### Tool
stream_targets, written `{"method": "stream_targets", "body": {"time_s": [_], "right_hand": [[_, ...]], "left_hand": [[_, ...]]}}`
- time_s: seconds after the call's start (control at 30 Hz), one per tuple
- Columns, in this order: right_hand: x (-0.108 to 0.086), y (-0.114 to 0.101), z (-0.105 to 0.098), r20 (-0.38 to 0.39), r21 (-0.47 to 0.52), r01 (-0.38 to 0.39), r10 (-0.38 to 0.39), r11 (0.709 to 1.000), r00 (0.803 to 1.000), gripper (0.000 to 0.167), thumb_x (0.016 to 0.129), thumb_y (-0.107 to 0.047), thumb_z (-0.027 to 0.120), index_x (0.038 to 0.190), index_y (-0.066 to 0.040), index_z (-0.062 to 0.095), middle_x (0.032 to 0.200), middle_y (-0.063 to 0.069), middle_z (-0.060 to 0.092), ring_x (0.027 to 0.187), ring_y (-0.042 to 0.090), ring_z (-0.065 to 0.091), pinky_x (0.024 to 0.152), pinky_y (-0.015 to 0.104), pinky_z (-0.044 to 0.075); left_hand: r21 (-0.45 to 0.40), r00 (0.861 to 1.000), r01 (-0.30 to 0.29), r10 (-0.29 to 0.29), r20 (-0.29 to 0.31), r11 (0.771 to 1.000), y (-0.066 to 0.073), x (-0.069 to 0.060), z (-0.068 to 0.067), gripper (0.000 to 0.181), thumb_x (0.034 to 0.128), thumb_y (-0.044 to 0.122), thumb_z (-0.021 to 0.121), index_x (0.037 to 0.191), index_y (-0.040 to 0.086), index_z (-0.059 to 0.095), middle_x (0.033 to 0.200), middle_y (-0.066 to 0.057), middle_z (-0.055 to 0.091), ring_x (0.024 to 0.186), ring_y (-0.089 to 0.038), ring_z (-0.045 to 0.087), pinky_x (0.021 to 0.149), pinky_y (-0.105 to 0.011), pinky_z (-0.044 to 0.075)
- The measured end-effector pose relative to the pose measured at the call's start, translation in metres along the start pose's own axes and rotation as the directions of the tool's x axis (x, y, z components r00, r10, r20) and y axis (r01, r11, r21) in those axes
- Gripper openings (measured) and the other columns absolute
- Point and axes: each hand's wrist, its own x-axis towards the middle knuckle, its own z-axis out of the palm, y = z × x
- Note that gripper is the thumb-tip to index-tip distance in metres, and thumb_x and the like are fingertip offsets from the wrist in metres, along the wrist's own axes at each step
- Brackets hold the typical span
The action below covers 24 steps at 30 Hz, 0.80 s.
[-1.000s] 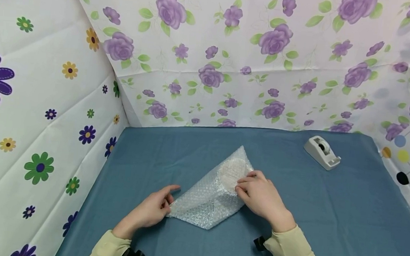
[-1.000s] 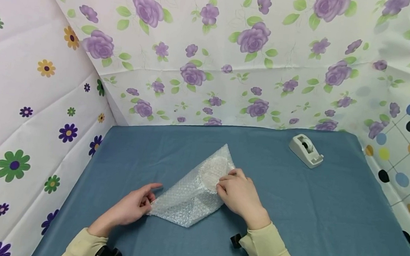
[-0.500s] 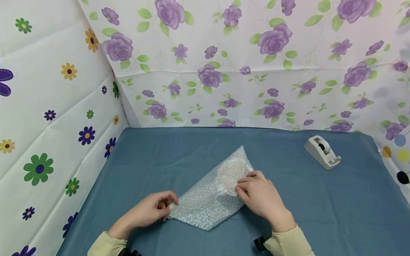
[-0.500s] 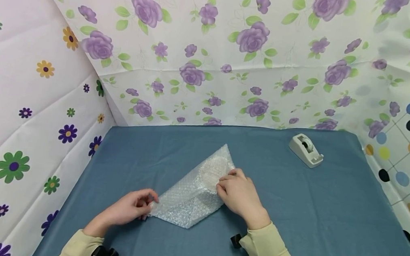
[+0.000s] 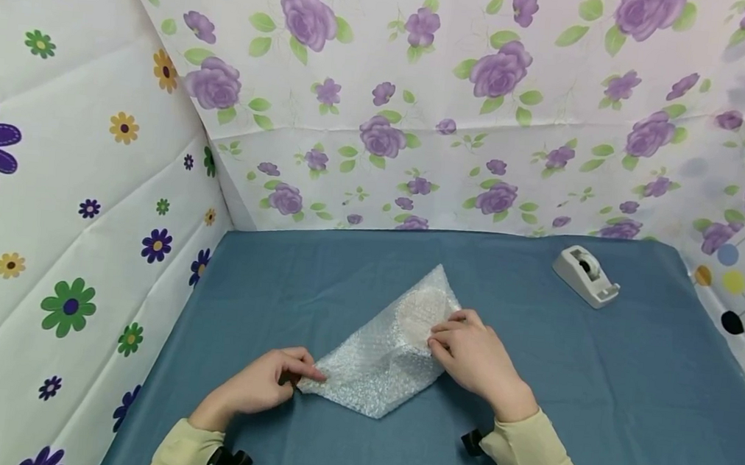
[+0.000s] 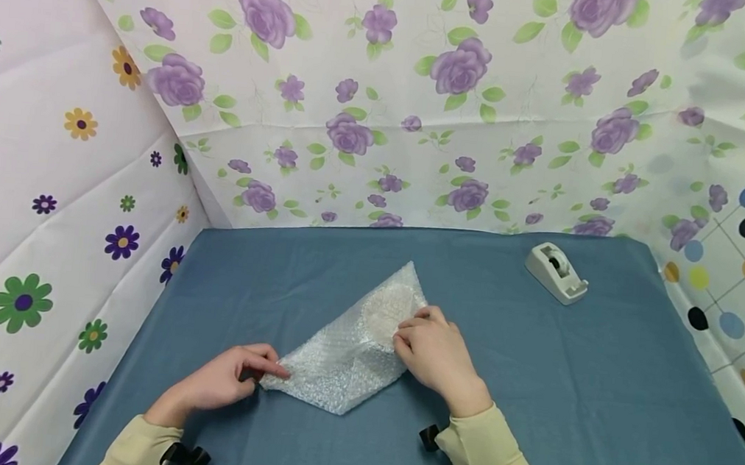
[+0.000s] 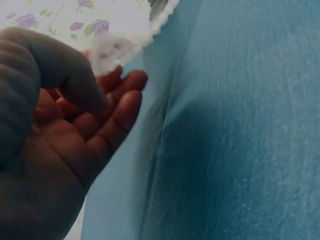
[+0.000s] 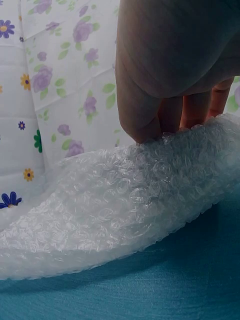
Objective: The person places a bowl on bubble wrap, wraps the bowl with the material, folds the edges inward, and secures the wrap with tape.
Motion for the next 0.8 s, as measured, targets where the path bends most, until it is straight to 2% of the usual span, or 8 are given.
{"method": "stream_targets", "body": {"time_s": [0.13,0.3,0.57,0.67,0.8], "right_hand": [[0.001,0.000,0.000,-0.002,0.003,-0.003,0.003,1.000,1.000,0.023,0.110,-0.026,0.065,0.115,-0.019,0.085,0.125,-0.001,0.077,0.134,0.031,0.054,0.095,0.059,0.054],[0.000,0.000,0.000,0.000,0.004,-0.003,0.003,1.000,1.000,0.023,0.110,-0.026,0.064,0.115,-0.018,0.085,0.125,0.000,0.077,0.134,0.031,0.054,0.094,0.059,0.054],[0.000,0.002,0.003,0.005,-0.002,-0.004,0.004,1.000,1.000,0.024,0.110,-0.026,0.063,0.116,-0.019,0.085,0.126,-0.001,0.076,0.134,0.031,0.053,0.094,0.059,0.054],[0.000,0.002,0.003,0.007,0.001,-0.009,0.009,1.000,1.000,0.024,0.110,-0.026,0.063,0.116,-0.019,0.085,0.127,-0.001,0.076,0.135,0.030,0.053,0.095,0.059,0.053],[0.000,0.002,0.003,0.005,0.002,-0.007,0.007,1.000,1.000,0.024,0.110,-0.026,0.063,0.115,-0.019,0.085,0.127,-0.001,0.076,0.134,0.031,0.053,0.094,0.059,0.053]], "left_hand": [[0.066,0.998,-0.023,0.026,-0.055,0.998,-0.001,0.002,0.000,0.047,0.0940,-0.016,0.064,0.126,0.013,0.081,0.107,0.000,0.069,0.085,-0.016,0.057,0.072,-0.029,0.045],[0.080,0.994,-0.031,0.039,-0.105,0.996,0.000,0.006,0.000,0.025,0.0991,0.002,0.076,0.118,0.016,0.084,0.103,-0.003,0.071,0.085,-0.014,0.063,0.073,-0.030,0.052],[0.086,0.975,-0.115,0.129,-0.181,0.990,0.004,0.008,-0.005,0.017,0.1010,0.014,0.075,0.113,0.019,0.086,0.093,0.003,0.068,0.074,-0.015,0.062,0.066,-0.034,0.055],[0.087,0.965,-0.155,0.169,-0.199,0.984,0.006,0.010,-0.006,0.018,0.1016,0.012,0.074,0.115,0.017,0.086,0.089,0.004,0.067,0.070,-0.019,0.062,0.063,-0.033,0.054],[0.073,0.951,-0.209,0.220,-0.219,0.975,0.008,0.014,-0.007,0.020,0.1015,0.007,0.073,0.116,0.012,0.085,0.085,0.000,0.067,0.066,-0.027,0.060,0.061,-0.032,0.053]]}}
